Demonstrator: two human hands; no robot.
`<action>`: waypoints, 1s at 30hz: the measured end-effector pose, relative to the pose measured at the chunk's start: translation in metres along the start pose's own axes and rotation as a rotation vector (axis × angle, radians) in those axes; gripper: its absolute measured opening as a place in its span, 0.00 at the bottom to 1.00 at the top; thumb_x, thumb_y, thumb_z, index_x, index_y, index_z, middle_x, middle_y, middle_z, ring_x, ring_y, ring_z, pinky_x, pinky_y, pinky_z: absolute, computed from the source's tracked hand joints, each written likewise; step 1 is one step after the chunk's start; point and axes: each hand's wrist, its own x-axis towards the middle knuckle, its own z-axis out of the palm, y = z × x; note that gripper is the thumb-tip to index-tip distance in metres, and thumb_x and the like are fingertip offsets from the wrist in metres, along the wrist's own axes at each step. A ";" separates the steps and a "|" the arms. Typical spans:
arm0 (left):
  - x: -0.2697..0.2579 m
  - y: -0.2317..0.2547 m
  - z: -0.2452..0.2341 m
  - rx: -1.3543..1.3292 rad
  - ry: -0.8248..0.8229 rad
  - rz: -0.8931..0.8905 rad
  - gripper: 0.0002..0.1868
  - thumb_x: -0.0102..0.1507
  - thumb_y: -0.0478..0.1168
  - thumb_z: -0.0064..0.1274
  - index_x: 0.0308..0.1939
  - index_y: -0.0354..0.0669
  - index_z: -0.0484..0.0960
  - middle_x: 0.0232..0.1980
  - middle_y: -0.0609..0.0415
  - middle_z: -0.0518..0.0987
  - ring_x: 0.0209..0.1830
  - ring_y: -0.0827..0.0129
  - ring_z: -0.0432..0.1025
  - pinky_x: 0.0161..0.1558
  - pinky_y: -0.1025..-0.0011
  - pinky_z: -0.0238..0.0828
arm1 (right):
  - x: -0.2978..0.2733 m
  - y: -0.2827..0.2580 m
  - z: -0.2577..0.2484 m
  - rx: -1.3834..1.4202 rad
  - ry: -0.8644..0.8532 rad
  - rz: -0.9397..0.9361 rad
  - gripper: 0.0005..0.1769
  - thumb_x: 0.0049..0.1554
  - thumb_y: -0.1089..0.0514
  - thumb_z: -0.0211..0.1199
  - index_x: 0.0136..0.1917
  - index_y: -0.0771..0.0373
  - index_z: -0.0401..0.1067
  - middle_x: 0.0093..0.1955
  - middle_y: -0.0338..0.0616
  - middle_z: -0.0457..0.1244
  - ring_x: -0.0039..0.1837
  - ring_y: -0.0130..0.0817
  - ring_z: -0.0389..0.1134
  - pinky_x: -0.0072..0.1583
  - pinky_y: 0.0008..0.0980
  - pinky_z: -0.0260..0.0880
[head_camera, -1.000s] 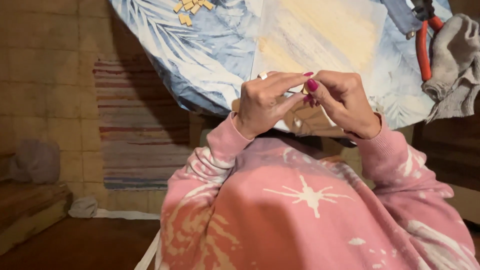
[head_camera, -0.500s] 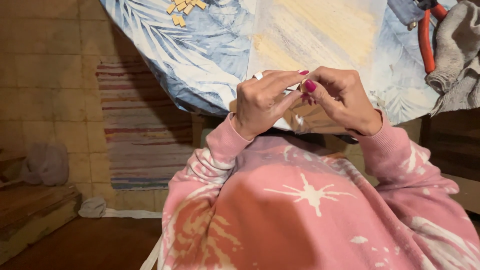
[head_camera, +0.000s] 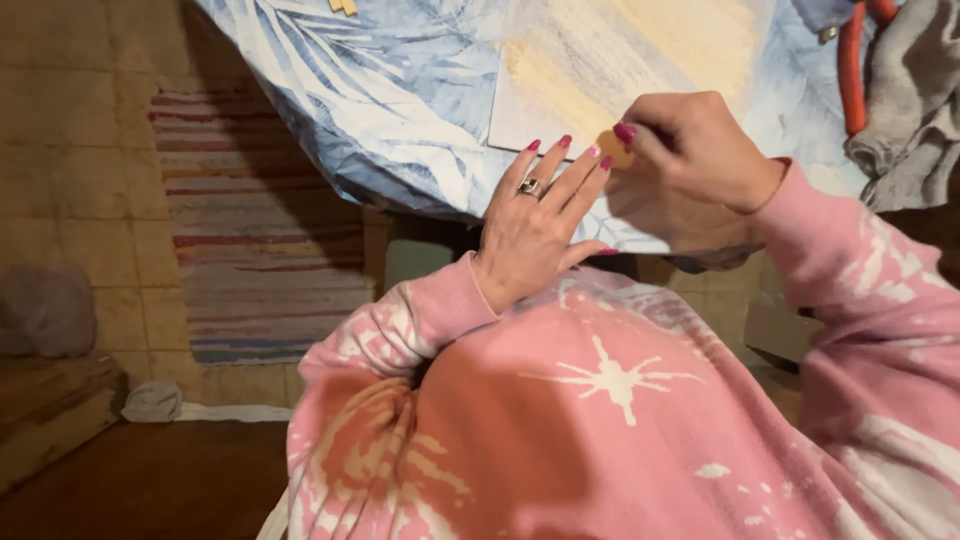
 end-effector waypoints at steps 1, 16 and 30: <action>0.002 -0.002 0.001 0.012 0.011 -0.005 0.42 0.58 0.59 0.63 0.68 0.35 0.74 0.71 0.45 0.71 0.74 0.50 0.61 0.74 0.48 0.51 | 0.000 0.002 -0.004 0.315 -0.046 0.108 0.09 0.65 0.57 0.60 0.50 0.67 0.73 0.40 0.47 0.63 0.41 0.38 0.64 0.45 0.34 0.65; 0.023 -0.001 -0.016 -0.213 0.250 -0.238 0.28 0.65 0.48 0.64 0.66 0.40 0.77 0.59 0.48 0.81 0.65 0.57 0.73 0.69 0.59 0.61 | -0.011 -0.018 -0.001 0.868 -0.092 0.255 0.13 0.69 0.56 0.56 0.51 0.69 0.72 0.40 0.35 0.65 0.44 0.18 0.62 0.47 0.23 0.65; 0.028 -0.002 -0.020 -0.226 0.288 -0.183 0.16 0.64 0.44 0.65 0.55 0.47 0.86 0.50 0.55 0.86 0.59 0.64 0.79 0.64 0.63 0.61 | -0.009 -0.025 -0.005 0.655 -0.022 0.125 0.09 0.67 0.60 0.60 0.51 0.69 0.76 0.42 0.43 0.67 0.45 0.24 0.68 0.47 0.25 0.67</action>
